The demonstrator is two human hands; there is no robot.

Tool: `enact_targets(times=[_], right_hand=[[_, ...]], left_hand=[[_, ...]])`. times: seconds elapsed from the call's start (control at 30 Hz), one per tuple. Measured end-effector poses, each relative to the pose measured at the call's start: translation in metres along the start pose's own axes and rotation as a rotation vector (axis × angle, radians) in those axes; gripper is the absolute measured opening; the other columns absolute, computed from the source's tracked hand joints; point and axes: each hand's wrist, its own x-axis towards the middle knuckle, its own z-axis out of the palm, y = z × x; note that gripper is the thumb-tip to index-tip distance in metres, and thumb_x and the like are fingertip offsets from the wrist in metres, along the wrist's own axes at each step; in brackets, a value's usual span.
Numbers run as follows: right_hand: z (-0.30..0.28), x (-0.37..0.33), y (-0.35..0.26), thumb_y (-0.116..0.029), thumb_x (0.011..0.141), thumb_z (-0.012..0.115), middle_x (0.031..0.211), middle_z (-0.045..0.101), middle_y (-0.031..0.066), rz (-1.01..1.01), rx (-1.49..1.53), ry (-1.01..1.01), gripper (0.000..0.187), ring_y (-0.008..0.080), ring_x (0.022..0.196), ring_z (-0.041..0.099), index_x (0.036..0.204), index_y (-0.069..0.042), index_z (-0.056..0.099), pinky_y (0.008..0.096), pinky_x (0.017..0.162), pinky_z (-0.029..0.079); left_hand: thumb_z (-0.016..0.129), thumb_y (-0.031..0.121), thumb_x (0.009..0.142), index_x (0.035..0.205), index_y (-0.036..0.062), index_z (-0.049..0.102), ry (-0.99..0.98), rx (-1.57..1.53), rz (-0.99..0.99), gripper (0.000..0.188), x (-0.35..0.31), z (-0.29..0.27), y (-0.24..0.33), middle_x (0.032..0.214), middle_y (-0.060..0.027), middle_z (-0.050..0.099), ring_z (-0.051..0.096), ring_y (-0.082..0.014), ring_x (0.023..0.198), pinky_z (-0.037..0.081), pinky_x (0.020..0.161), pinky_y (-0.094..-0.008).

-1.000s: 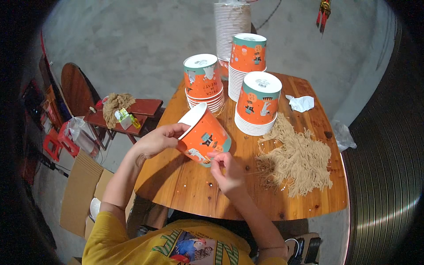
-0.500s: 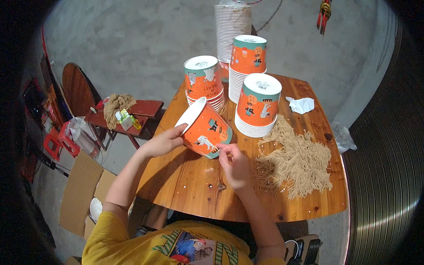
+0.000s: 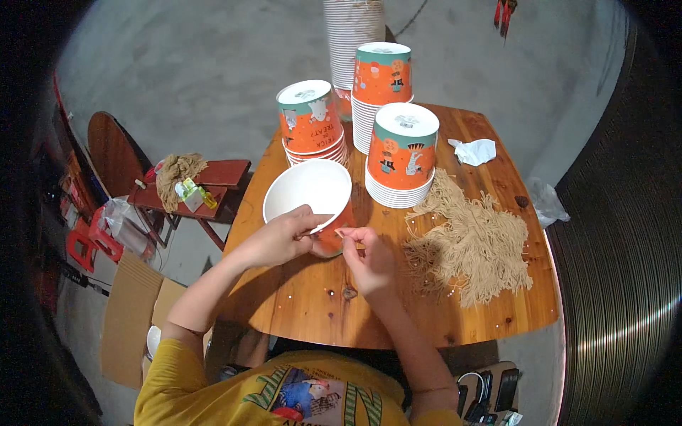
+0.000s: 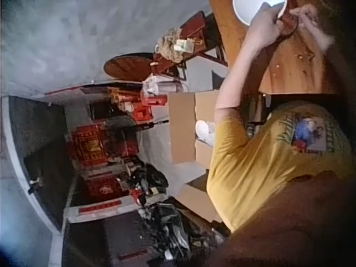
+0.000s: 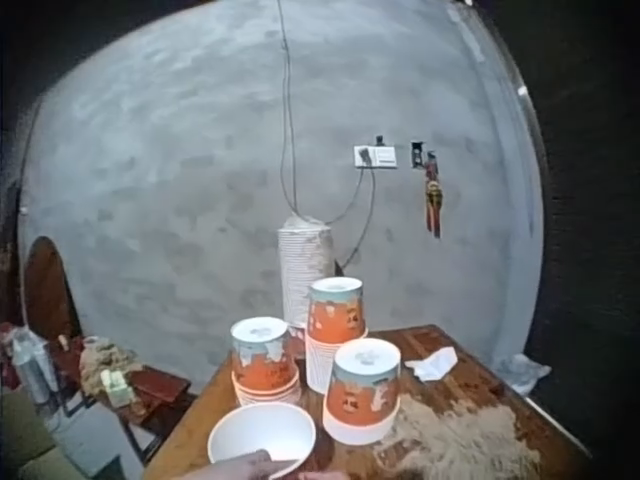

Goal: Manually portioning and tying bundles of thin brown noodles into paper cups.

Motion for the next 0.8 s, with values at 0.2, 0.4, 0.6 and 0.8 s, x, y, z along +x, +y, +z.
enact_targets(times=[0.2,0.4,0.6,0.8], right_hand=[[0.014,0.000,0.002,-0.010,0.089,0.062,0.089,0.068,0.0104,-0.132,-0.088,0.049,0.014,0.0191,0.077,0.066,0.098,-0.001,0.055,0.0323,0.069,0.052],[0.019,0.002,-0.011,0.001,0.090,0.057,0.091,0.066,0.0075,-0.117,-0.208,0.044,0.006,0.0083,0.078,0.062,0.093,-0.001,0.053,0.0230,0.066,0.050],[0.021,0.003,-0.022,-0.002,0.088,0.060,0.085,0.067,0.0074,-0.148,-0.293,0.077,0.008,0.0092,0.073,0.062,0.091,-0.001,0.053,0.0246,0.064,0.050],[0.022,0.004,-0.027,-0.003,0.086,0.062,0.081,0.067,0.0073,-0.119,-0.364,0.117,0.008,0.0122,0.070,0.063,0.089,-0.001,0.054,0.0275,0.061,0.050]], left_hand=[[0.054,-0.001,0.083,0.131,0.0049,0.052,0.019,-0.046,-0.050,0.049,0.007,-0.001,0.003,0.109,-0.0143,0.058,0.060,-0.0258,0.101,0.047,0.089,-0.0344],[0.055,0.002,0.085,0.131,0.0034,0.052,0.024,-0.074,-0.076,0.047,0.008,-0.003,0.005,0.112,-0.0143,0.059,0.060,-0.0251,0.104,0.047,0.092,-0.0339],[0.057,0.003,0.084,0.131,0.0038,0.052,0.028,-0.088,-0.084,0.047,0.008,-0.001,0.003,0.112,-0.0140,0.059,0.060,-0.0240,0.104,0.048,0.092,-0.0335],[0.057,0.001,0.083,0.129,0.0031,0.053,0.034,-0.087,-0.080,0.047,0.009,0.001,0.006,0.111,-0.0136,0.060,0.060,-0.0232,0.102,0.049,0.089,-0.0335]])
